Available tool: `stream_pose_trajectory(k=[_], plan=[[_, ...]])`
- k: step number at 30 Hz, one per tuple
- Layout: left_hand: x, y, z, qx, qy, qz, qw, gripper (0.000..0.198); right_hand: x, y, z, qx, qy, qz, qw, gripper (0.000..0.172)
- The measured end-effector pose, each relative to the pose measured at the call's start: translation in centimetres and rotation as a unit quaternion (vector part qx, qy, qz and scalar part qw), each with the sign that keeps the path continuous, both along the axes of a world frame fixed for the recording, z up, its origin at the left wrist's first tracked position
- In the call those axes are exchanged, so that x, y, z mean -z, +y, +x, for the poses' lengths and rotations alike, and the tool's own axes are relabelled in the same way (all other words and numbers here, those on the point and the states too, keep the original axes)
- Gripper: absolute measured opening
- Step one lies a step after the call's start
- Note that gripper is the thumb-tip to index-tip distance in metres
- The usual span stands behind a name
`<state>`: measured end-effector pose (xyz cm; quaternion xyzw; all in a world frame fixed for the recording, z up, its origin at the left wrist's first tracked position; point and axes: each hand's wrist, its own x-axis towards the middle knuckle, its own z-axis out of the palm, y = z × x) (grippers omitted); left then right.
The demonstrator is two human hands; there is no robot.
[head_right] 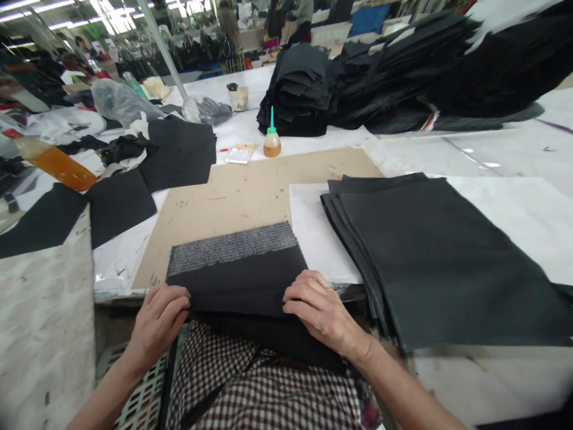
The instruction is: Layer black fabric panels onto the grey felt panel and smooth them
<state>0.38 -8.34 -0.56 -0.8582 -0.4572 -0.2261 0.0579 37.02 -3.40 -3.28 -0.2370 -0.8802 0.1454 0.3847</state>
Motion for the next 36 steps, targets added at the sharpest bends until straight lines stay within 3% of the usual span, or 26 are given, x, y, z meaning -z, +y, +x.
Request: stream_pose_trajectory(k=[8, 14, 19, 24, 29, 32, 36], plan=[[0.2, -0.4, 0.0, -0.006, 0.013, 0.032, 0.999, 0.018, 0.3, -0.9, 0.0, 0.029, 0.007, 0.062, 0.998, 0.022], [1.1, -0.3, -0.3, -0.027, 0.023, 0.018, 0.999, 0.018, 0.9, -0.7, 0.0, 0.037, -0.005, 0.059, 0.998, 0.021], [0.0, -0.1, 1.8, -0.059, 0.067, -0.018, 0.996, 0.035, 0.7, -0.6, -0.3, 0.042, -0.03, 0.056, 0.997, 0.026], [-1.8, 0.5, 7.1, 0.037, 0.081, -0.044, 0.995, 0.045, 0.3, -0.7, -0.5, 0.033, -0.057, 0.061, 0.996, 0.034], [-1.9, 2.4, 10.9, 0.14, 0.096, -0.049, 0.984, 0.037, -0.8, -0.8, -0.6, 0.023, -0.066, 0.054, 0.996, 0.034], [-1.9, 3.5, 10.4, 0.155, 0.096, -0.049, 0.982, 0.03, -1.5, -0.8, -0.5, 0.029, -0.045, 0.049, 0.997, 0.036], [-2.1, 4.3, 7.4, 0.143, 0.105, -0.048, 0.983, 0.028, -1.6, -0.9, -0.6, 0.039, -0.018, 0.049, 0.998, 0.036]])
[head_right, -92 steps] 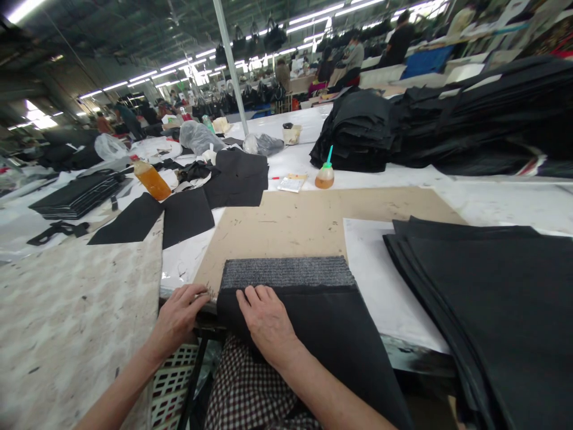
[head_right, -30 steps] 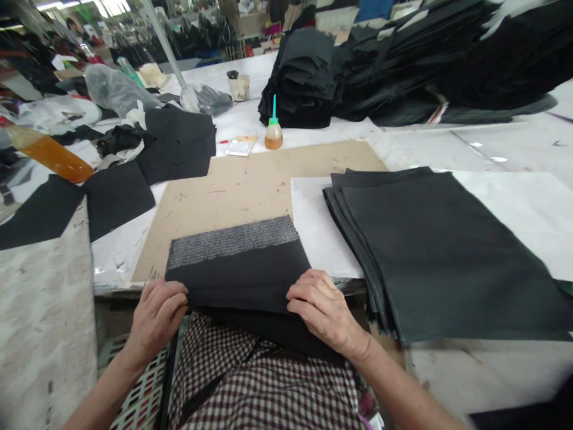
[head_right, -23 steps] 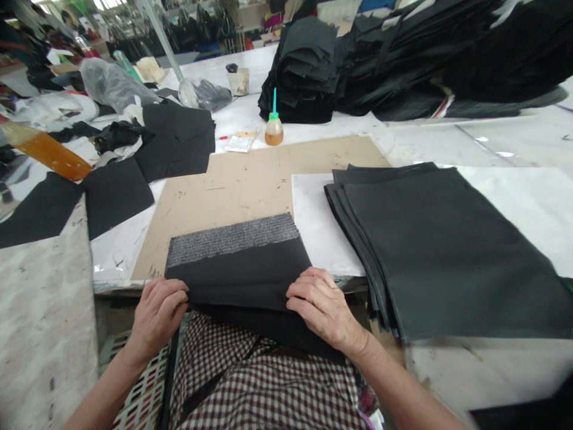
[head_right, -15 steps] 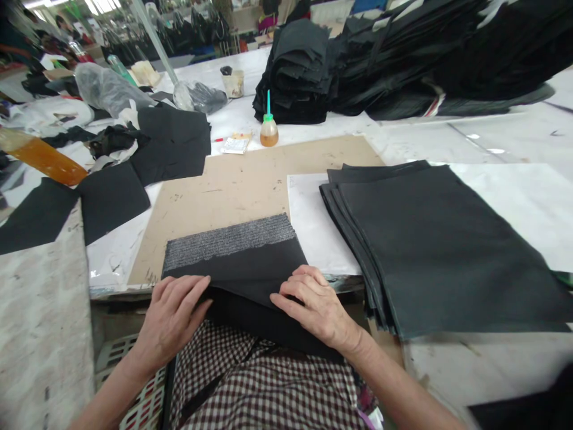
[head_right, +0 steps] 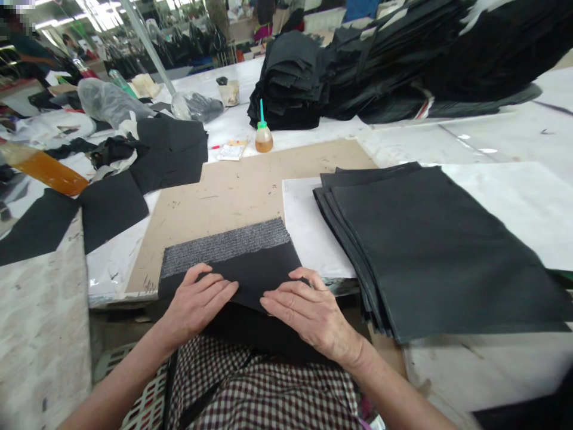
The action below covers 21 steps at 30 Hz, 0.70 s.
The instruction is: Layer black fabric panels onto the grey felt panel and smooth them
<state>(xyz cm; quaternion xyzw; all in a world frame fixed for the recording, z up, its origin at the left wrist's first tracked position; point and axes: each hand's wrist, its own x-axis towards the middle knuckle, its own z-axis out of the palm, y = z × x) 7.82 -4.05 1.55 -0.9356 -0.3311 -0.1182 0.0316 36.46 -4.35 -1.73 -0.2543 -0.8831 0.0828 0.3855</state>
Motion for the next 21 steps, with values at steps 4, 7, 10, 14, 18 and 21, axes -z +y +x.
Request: stream_pose_trajectory(k=[4, 7, 10, 14, 18, 21], plan=[[-0.4, 0.0, -2.8, 0.003, 0.026, 0.001, 1.0, 0.031, 0.0, -0.1, -0.7, -0.015, -0.006, 0.0, 1.0, 0.032], [-0.5, -0.3, -4.1, 0.001, 0.033, 0.005, 0.999, 0.031, -0.5, -0.2, -1.2, -0.021, -0.01, 0.012, 1.0, 0.029], [-0.5, -0.7, -5.0, -0.014, 0.033, 0.017, 0.999, 0.028, -0.9, -0.5, -1.1, -0.021, -0.019, 0.018, 0.999, 0.028], [-0.4, -0.8, -7.0, -0.036, 0.042, 0.029, 0.998, 0.029, -1.0, -1.0, -0.1, -0.022, -0.033, 0.022, 0.999, 0.031], [-0.1, -1.1, -10.0, -0.099, 0.015, 0.034, 0.994, 0.033, -0.8, -1.4, 1.5, -0.004, -0.055, 0.025, 0.998, 0.035], [0.2, -1.7, -10.7, -0.136, -0.021, 0.029, 0.99, 0.038, -0.7, -1.7, 2.2, -0.007, -0.066, 0.025, 0.997, 0.037]])
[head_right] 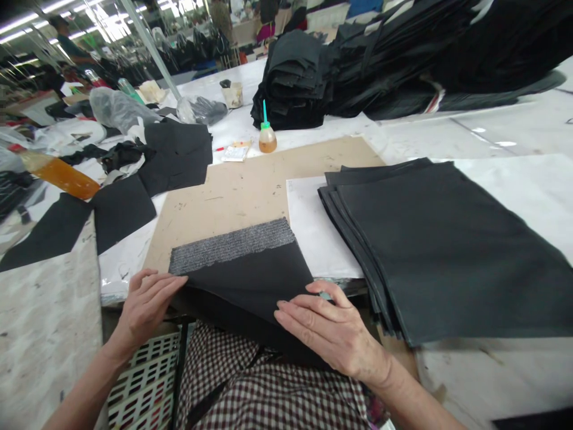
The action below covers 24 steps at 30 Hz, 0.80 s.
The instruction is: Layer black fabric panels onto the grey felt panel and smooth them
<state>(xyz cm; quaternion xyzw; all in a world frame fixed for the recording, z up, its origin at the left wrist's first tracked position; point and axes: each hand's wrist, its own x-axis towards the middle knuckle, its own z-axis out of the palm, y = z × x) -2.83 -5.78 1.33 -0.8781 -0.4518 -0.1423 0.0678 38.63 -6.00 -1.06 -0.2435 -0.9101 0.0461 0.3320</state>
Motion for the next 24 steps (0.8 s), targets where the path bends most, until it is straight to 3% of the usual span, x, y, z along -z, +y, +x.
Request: stream_pose_trajectory(k=[7, 10, 13, 17, 24], plan=[[0.2, -1.0, 4.5, -0.012, -0.047, -0.058, 0.997, 0.042, 0.5, -0.2, 0.2, 0.003, 0.013, -0.016, 1.0, 0.04], [0.3, -1.1, 5.9, 0.012, -0.049, -0.028, 0.998, 0.038, 0.6, 0.0, 0.3, 0.009, 0.026, -0.018, 0.999, 0.041], [0.1, -1.7, 6.6, 0.056, -0.022, 0.011, 0.998, 0.039, 0.4, 0.7, 0.3, 0.053, 0.101, -0.048, 0.992, 0.036], [-0.6, -3.6, 7.4, 0.115, 0.017, 0.046, 0.992, 0.041, 0.3, 1.8, 0.0, 0.125, 0.214, -0.154, 0.957, 0.019], [-0.8, -5.6, 8.9, 0.167, -0.013, 0.043, 0.985, 0.039, 2.1, 2.9, -1.0, 0.169, 0.335, -0.308, 0.874, 0.016]])
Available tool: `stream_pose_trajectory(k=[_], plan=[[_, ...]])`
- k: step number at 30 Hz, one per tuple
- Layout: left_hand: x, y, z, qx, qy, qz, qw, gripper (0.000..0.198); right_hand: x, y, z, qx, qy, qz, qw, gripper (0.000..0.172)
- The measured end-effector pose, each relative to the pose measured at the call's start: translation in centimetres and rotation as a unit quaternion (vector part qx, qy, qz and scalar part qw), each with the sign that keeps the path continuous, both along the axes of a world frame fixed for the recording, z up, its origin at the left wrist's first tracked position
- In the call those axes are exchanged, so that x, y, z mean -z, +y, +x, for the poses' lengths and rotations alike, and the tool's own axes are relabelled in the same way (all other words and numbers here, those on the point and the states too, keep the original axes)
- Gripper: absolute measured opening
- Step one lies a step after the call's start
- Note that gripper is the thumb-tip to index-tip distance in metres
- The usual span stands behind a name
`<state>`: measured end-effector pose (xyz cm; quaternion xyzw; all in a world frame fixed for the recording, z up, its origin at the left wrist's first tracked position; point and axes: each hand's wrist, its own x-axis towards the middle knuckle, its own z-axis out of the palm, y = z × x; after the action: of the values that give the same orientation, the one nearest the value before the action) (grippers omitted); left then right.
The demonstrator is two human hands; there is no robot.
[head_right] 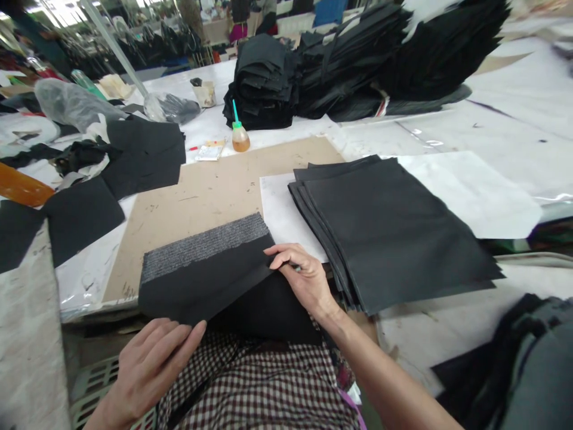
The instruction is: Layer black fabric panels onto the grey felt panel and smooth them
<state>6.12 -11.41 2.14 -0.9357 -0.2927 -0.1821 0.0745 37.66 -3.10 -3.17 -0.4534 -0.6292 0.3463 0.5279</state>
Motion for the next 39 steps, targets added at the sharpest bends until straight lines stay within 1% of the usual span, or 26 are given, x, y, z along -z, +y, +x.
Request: stream_pose_trajectory(k=[4, 7, 10, 13, 16, 20, 23, 26, 29, 31, 32, 33, 35, 36, 37, 39], plan=[[-0.7, -0.4, 0.7, 0.025, -0.012, -0.002, 1.0, 0.037, 0.1, 0.3, -0.3, 0.006, 0.033, -0.035, 0.999, 0.017], [-1.6, -0.6, 1.7, 0.045, -0.024, -0.004, 0.999, 0.037, -0.5, 0.6, -0.3, 0.008, 0.071, -0.064, 0.995, 0.019], [-2.4, -1.0, 3.2, 0.05, -0.029, 0.006, 0.998, 0.037, -1.2, 1.0, -0.3, 0.003, 0.116, -0.085, 0.99, 0.019], [-2.7, -1.6, 4.7, 0.043, -0.026, 0.014, 0.999, 0.037, -1.8, 1.5, -0.2, -0.005, 0.17, -0.09, 0.981, 0.017], [-2.4, -1.9, 6.5, 0.041, -0.033, 0.001, 0.999, 0.036, -2.0, 2.1, -0.1, -0.016, 0.23, -0.095, 0.968, 0.016], [-2.1, -1.8, 9.0, 0.059, -0.082, -0.015, 0.995, 0.04, -2.0, 3.4, 0.5, -0.039, 0.303, -0.091, 0.948, 0.016], [-1.7, -1.5, 10.8, 0.057, -0.12, -0.027, 0.991, 0.034, -2.1, 4.5, 0.7, -0.058, 0.338, -0.097, 0.934, 0.014], [-0.6, -0.9, 12.2, 0.058, -0.159, -0.035, 0.985, 0.032, -2.2, 5.9, 0.4, -0.053, 0.36, -0.099, 0.926, 0.014], [1.1, 0.3, 13.2, 0.028, -0.174, -0.024, 0.984, 0.036, -2.0, 7.6, -0.2, -0.04, 0.358, -0.092, 0.928, 0.011], [2.2, 1.2, 13.7, 0.007, -0.163, -0.026, 0.986, 0.038, -1.6, 9.0, -0.4, -0.034, 0.33, -0.088, 0.939, 0.006], [2.7, 1.7, 13.9, 0.0, -0.158, -0.035, 0.987, 0.039, -1.4, 9.6, -0.4, -0.027, 0.294, -0.086, 0.952, 0.002], [3.2, 2.1, 14.2, -0.006, -0.154, -0.048, 0.987, 0.04, -1.2, 10.2, -0.3, -0.014, 0.238, -0.084, 0.968, 0.004], [4.2, 2.7, 14.6, -0.019, -0.151, -0.085, 0.985, 0.04, -0.8, 11.1, 0.2, 0.027, 0.076, -0.072, 0.994, 0.017], [4.7, 3.0, 14.8, -0.027, -0.15, -0.103, 0.983, 0.04, -0.6, 11.2, 0.6, 0.052, -0.012, -0.056, 0.997, 0.023], [5.1, 3.1, 14.9, -0.034, -0.148, -0.121, 0.981, 0.04, -0.6, 11.1, 1.0, 0.08, -0.088, -0.032, 0.992, 0.028], [6.0, 3.4, 15.1, -0.047, -0.145, -0.148, 0.977, 0.042, -0.7, 10.0, 2.0, 0.132, -0.186, 0.03, 0.973, 0.035]])
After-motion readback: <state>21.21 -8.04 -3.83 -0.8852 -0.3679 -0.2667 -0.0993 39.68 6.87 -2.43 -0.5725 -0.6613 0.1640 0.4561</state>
